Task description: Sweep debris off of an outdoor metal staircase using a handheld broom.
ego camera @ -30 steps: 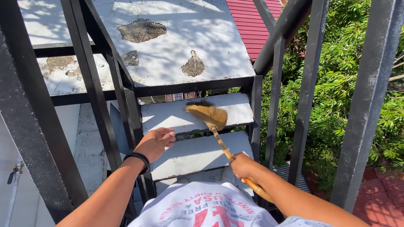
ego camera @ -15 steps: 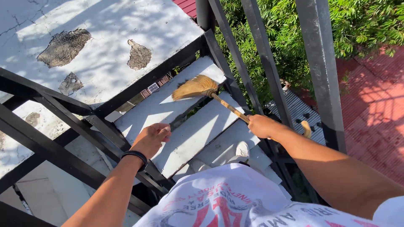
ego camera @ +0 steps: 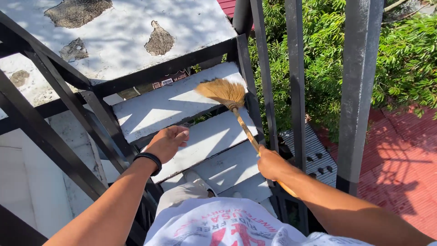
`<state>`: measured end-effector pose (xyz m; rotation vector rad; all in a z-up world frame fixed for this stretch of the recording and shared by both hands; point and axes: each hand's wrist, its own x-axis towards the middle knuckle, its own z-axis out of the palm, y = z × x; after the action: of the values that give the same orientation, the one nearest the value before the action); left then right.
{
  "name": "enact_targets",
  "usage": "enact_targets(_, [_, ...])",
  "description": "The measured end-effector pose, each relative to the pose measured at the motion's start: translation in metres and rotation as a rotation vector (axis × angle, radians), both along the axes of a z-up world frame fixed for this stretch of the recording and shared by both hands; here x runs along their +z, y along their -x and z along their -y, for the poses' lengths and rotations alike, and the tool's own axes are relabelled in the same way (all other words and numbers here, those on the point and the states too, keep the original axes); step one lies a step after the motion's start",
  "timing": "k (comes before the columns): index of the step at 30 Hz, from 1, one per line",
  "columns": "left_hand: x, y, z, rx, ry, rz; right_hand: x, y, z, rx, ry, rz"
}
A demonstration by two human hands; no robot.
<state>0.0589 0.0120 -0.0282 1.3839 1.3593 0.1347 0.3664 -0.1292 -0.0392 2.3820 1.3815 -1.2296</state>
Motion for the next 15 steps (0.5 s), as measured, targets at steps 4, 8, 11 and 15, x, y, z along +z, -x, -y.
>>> enact_targets(4, [-0.019,-0.006,0.024,0.093,0.006,0.025,-0.052,-0.012,0.02,0.283,-0.167,-0.024])
enact_targets(8, [-0.056,-0.011,0.034,0.204,-0.101,0.153,-0.018,-0.035,-0.013,0.348,-0.17,-0.193])
enact_targets(11, [-0.085,-0.018,0.049,0.325,-0.159,0.21,-0.046,-0.06,-0.031,0.365,-0.253,-0.14])
enact_targets(15, [-0.093,-0.035,0.08,0.499,-0.234,0.248,-0.123,-0.102,-0.049,0.071,-0.299,-0.032])
